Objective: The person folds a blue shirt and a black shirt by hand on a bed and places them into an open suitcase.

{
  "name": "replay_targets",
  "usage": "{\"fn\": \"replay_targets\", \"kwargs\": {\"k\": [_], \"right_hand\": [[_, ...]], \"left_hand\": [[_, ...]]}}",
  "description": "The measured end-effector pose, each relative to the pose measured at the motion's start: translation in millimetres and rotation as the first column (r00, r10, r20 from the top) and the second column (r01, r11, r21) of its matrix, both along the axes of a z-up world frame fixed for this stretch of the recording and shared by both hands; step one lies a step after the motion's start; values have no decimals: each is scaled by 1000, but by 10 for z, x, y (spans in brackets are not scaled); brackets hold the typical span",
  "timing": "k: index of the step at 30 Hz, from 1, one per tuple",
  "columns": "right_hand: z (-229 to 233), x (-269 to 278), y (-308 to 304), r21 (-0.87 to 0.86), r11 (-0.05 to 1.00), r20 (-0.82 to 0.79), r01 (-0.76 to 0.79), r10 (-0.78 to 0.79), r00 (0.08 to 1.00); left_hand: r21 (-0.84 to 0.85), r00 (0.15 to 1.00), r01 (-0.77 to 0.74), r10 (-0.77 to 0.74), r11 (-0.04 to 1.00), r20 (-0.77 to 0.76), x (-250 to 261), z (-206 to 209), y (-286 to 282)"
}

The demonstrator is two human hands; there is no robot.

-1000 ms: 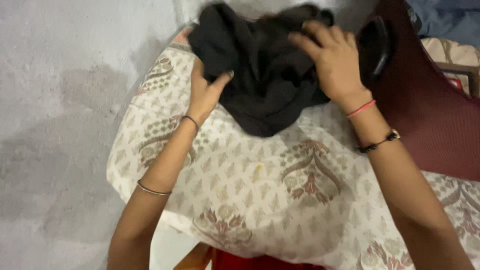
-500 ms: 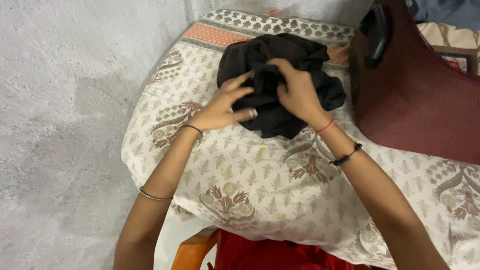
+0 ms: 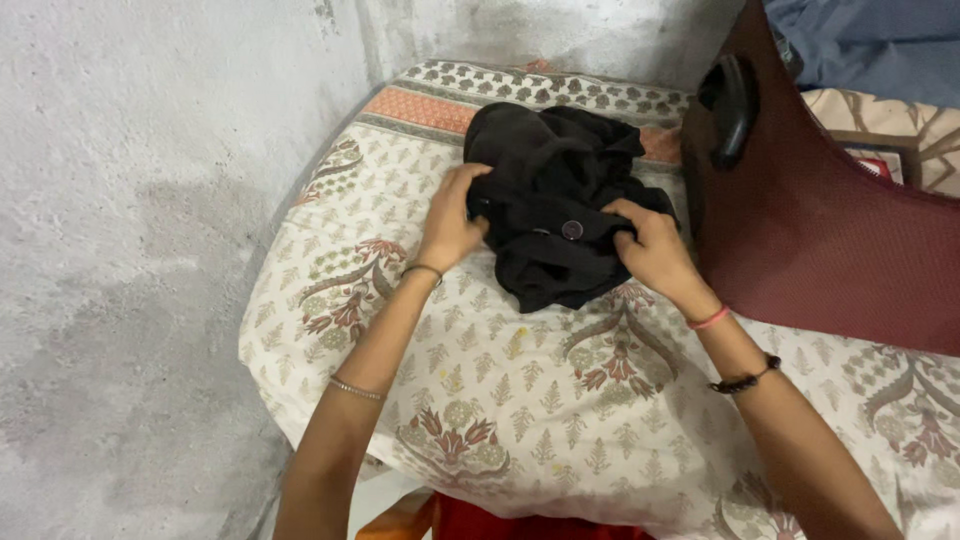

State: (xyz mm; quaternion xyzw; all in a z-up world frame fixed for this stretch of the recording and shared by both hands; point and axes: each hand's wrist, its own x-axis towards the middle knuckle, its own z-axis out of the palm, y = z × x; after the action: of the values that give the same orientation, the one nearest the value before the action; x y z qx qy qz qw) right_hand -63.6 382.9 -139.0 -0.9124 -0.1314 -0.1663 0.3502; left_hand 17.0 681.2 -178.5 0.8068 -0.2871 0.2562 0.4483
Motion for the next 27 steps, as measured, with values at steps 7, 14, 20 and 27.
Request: {"fn": "replay_targets", "kwargs": {"k": [7,14,20,27], "right_hand": [[261,-208,-123,-62,997,506,55,-16,862],[101,-1,164,193,977,197,96,-134,971],[-287,93,429,239,967,-1,86,-88,996],[-504,-218,556,722,684,-63,108,-92,994]], "left_hand": [[-9,952,-66,65,998,299,9,740,-34],[-417,922,-198,24,887,-387,379,909,75],[110,951,57,-20,992,-309,317,278,252],[67,855,221,-160,973,-493,141,213,461]]}}
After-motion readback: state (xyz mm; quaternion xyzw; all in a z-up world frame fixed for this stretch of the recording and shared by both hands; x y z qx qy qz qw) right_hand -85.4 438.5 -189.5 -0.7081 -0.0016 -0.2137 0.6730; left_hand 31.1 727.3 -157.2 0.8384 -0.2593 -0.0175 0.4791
